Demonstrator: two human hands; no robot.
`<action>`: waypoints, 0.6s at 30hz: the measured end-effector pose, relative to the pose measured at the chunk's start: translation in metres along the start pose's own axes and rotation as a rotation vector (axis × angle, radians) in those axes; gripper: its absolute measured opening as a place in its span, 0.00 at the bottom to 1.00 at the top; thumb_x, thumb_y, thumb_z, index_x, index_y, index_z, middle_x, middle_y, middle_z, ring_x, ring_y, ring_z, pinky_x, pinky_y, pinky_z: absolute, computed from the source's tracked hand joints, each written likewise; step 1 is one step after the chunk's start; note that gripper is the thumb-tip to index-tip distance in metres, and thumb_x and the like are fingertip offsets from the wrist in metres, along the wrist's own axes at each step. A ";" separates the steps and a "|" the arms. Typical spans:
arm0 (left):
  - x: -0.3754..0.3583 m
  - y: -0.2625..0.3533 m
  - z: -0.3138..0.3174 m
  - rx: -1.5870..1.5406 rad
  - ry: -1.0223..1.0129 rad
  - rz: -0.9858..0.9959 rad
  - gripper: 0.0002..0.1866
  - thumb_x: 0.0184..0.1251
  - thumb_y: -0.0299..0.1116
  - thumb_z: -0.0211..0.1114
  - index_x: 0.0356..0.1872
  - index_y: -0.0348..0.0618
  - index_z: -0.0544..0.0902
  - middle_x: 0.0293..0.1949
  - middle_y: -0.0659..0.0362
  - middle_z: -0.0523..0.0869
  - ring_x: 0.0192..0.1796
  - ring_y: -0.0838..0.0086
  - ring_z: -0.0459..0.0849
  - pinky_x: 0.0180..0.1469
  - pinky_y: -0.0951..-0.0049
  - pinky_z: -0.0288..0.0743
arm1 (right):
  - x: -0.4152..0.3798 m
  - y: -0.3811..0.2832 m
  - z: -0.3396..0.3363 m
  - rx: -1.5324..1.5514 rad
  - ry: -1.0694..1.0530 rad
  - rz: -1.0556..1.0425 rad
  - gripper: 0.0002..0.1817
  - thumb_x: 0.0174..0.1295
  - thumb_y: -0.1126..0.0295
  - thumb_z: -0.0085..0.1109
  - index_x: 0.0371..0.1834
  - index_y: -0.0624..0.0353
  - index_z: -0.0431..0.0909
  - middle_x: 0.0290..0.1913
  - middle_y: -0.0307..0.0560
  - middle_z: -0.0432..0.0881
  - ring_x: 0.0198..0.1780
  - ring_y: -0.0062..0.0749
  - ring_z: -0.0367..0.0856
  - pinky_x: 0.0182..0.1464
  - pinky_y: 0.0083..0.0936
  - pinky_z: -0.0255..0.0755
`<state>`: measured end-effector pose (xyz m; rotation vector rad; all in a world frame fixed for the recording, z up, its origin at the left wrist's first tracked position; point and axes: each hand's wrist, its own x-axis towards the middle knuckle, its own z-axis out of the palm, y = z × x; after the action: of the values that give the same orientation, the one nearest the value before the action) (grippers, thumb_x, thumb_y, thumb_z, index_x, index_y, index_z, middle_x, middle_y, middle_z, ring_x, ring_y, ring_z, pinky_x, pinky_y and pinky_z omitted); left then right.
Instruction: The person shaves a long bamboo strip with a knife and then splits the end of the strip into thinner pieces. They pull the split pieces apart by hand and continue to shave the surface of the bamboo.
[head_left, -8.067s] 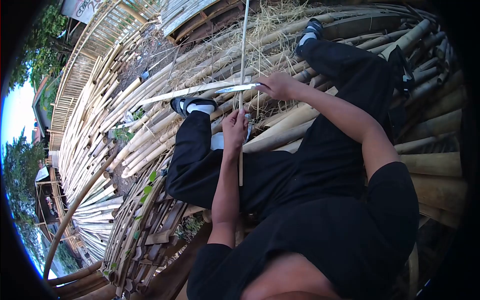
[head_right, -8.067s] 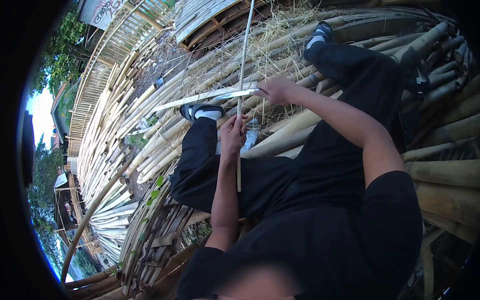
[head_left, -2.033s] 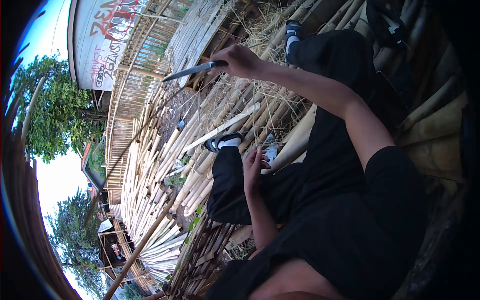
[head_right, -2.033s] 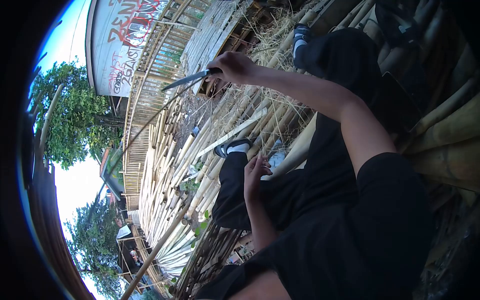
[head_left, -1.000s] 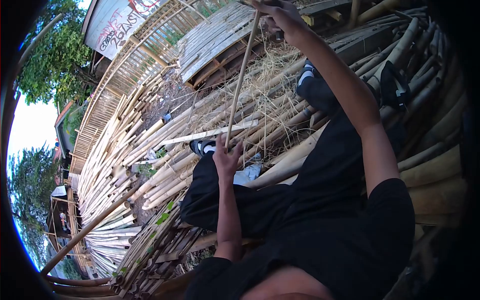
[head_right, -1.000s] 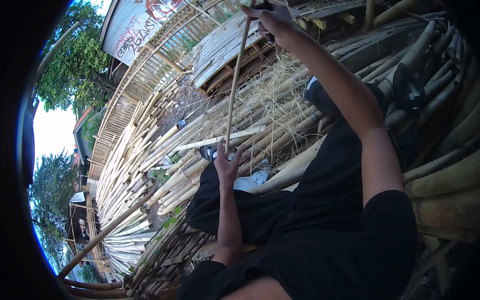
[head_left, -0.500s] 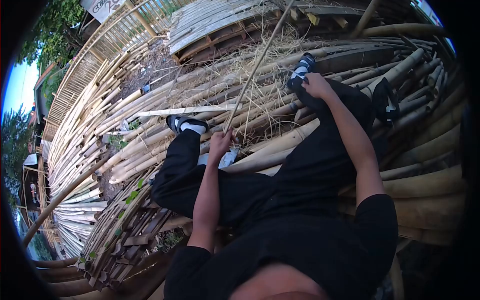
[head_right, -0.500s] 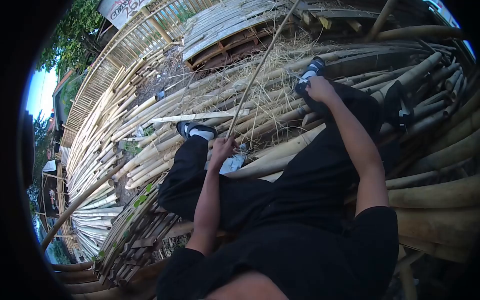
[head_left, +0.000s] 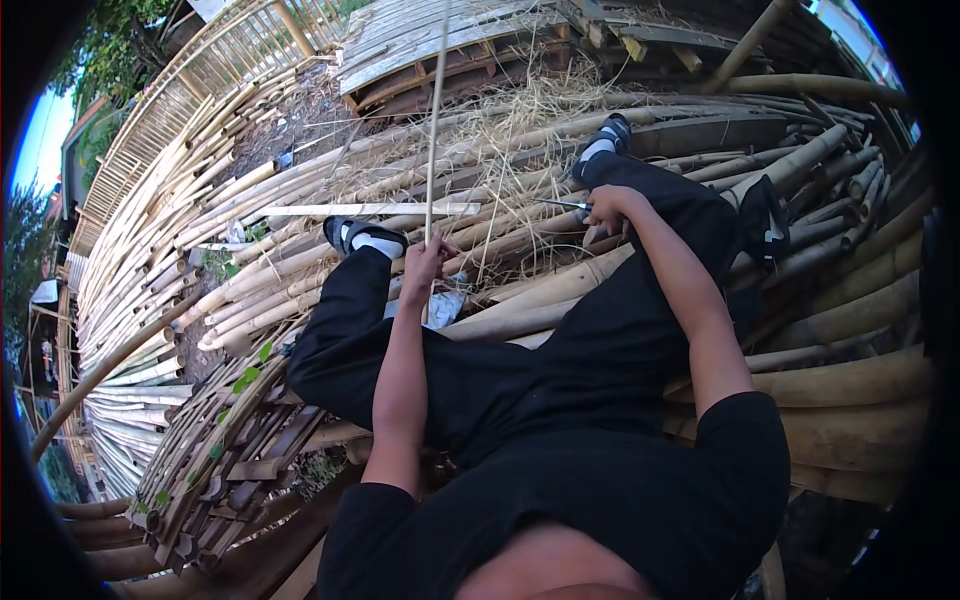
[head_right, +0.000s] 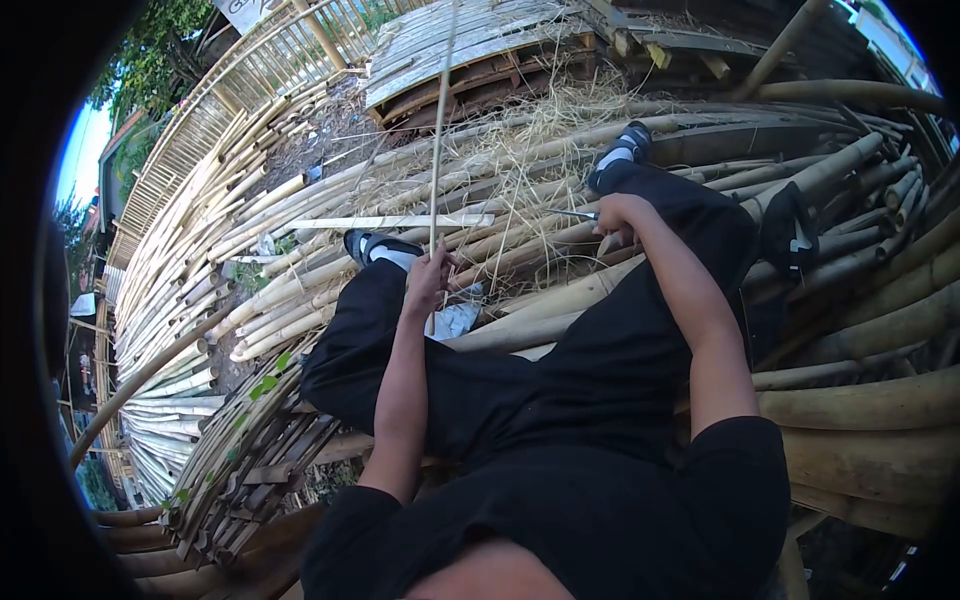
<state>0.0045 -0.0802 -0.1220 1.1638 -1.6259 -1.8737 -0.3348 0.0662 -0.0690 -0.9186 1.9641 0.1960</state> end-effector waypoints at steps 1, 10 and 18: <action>-0.001 0.006 0.002 -0.004 0.000 0.000 0.23 0.71 0.49 0.50 0.28 0.38 0.78 0.11 0.72 0.59 0.12 0.87 0.56 0.13 0.81 0.57 | 0.000 0.000 0.000 -0.003 -0.002 0.003 0.18 0.61 0.63 0.57 0.48 0.65 0.75 0.44 0.50 0.80 0.35 0.39 0.84 0.28 0.41 0.83; 0.001 0.000 -0.002 -0.175 0.066 -0.014 0.24 0.71 0.51 0.49 0.29 0.38 0.76 0.12 0.71 0.59 0.11 0.86 0.56 0.13 0.81 0.54 | 0.006 0.002 0.002 0.006 -0.011 -0.002 0.17 0.61 0.60 0.58 0.45 0.64 0.75 0.42 0.49 0.80 0.36 0.39 0.84 0.29 0.41 0.83; 0.009 -0.029 -0.001 -0.388 -0.011 -0.453 0.20 0.70 0.51 0.49 0.38 0.41 0.71 0.15 0.70 0.60 0.13 0.85 0.57 0.16 0.80 0.54 | 0.004 0.000 0.004 0.007 -0.010 -0.001 0.18 0.62 0.62 0.56 0.47 0.66 0.75 0.47 0.51 0.79 0.35 0.42 0.84 0.29 0.44 0.81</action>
<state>0.0070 -0.0803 -0.1522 1.4215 -0.9831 -2.3363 -0.3330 0.0658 -0.0740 -0.9122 1.9546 0.1929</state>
